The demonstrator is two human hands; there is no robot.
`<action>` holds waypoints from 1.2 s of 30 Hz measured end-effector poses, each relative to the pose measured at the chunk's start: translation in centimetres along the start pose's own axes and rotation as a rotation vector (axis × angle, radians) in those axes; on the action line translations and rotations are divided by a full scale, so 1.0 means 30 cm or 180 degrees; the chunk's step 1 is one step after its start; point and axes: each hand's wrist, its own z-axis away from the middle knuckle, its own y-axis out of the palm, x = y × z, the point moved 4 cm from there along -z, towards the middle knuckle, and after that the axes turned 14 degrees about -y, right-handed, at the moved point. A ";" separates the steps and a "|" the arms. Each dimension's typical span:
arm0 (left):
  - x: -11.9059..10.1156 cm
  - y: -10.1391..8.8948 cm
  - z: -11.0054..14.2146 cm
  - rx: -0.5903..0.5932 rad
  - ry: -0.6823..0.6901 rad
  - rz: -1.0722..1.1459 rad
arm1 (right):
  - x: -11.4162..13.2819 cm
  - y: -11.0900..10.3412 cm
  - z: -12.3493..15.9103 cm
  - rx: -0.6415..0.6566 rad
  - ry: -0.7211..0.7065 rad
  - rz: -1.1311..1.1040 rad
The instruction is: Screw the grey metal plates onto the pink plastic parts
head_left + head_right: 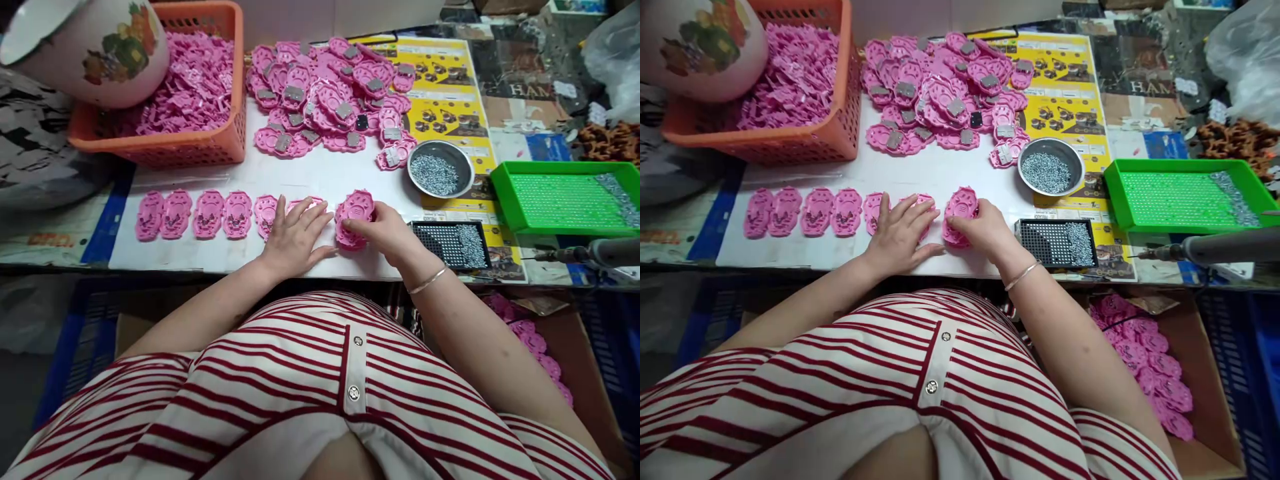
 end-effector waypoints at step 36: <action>0.089 -0.087 0.015 -0.0074 -0.0059 -0.0236 | 0.126 0.164 -0.127 0.0301 -0.0276 0.1279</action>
